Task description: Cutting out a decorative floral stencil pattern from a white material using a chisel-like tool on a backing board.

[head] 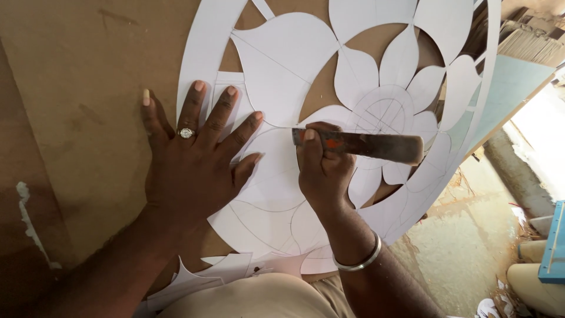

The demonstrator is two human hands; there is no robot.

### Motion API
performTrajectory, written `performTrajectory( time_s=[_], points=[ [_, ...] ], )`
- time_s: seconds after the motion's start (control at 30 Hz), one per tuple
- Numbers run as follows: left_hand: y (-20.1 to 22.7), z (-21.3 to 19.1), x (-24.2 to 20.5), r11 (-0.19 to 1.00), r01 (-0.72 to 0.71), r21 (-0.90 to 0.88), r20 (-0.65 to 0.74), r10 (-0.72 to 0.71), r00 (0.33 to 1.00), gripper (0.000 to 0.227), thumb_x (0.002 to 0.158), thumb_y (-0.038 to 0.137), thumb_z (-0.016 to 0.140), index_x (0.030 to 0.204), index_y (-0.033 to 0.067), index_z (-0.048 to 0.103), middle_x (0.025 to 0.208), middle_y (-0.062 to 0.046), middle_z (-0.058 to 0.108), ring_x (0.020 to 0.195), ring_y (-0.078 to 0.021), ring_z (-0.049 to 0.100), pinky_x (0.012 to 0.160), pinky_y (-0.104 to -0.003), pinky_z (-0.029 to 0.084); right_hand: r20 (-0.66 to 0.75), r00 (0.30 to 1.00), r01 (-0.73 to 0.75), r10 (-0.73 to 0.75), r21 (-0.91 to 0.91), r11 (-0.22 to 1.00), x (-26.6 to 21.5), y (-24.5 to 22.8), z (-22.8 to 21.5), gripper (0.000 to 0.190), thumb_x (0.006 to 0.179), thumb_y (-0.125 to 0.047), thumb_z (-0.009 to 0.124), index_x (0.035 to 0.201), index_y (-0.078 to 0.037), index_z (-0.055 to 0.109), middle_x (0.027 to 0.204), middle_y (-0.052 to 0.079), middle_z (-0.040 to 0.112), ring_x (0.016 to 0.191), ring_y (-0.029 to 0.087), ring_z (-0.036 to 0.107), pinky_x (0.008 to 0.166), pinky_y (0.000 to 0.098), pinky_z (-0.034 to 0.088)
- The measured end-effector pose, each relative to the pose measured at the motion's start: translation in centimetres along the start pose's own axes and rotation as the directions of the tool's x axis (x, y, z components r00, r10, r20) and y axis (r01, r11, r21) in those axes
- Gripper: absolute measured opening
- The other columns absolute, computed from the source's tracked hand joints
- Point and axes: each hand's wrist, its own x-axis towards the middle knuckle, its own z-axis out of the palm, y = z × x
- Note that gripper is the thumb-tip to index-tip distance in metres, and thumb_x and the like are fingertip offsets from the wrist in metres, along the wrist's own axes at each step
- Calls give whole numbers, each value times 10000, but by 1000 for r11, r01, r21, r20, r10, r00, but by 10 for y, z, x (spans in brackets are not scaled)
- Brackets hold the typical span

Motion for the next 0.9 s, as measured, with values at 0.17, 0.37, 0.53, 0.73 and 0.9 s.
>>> performTrajectory(
  time_s=[0.17, 0.37, 0.53, 0.73, 0.9],
  points=[
    [0, 0, 0, 1000, -2, 19, 0, 2, 1000, 516, 1098, 571, 534, 1511, 275, 620, 1661, -128, 432, 1539, -447, 366, 1122, -865, 131, 6, 1000, 24, -24, -28, 999, 3, -6, -1, 122, 1068, -40, 531, 1032, 31, 623, 653, -13, 595, 542, 38, 533, 512, 230, 446],
    [0, 1, -1, 999, -4, 36, -1, 4, 1000, 515, 1111, 575, 500, 1513, 276, 619, 1650, -139, 445, 1533, -449, 378, 1124, -861, 133, 39, 998, 46, -43, -70, 997, 7, -12, -1, 161, 1060, -29, 534, 957, 26, 645, 624, -15, 581, 509, 49, 527, 477, 235, 421],
    [0, 2, -1, 1000, -9, 23, -31, 10, 999, 504, 1122, 569, 497, 1509, 272, 625, 1644, -142, 451, 1531, -449, 384, 1122, -862, 139, 48, 997, 73, -67, -126, 989, 13, -19, -2, 182, 1047, -20, 536, 920, 31, 657, 601, -4, 575, 492, 70, 533, 465, 251, 411],
    [-2, 7, -6, 999, -24, 21, -57, 25, 998, 493, 1169, 552, 507, 1539, 251, 628, 1670, -148, 419, 1549, -445, 364, 1141, -863, 150, 87, 996, 42, -30, -135, 990, 18, -16, -5, 211, 1035, -18, 534, 868, 17, 658, 582, 1, 588, 470, 83, 566, 449, 263, 416],
    [-2, 5, -3, 998, -43, 41, -92, 46, 995, 481, 1157, 540, 537, 1533, 255, 633, 1666, -144, 427, 1546, -445, 370, 1124, -864, 158, 119, 992, 54, -43, -90, 994, 20, -18, -6, 176, 1041, -8, 548, 900, 27, 648, 601, 11, 573, 487, 90, 542, 450, 270, 405]
  ],
)
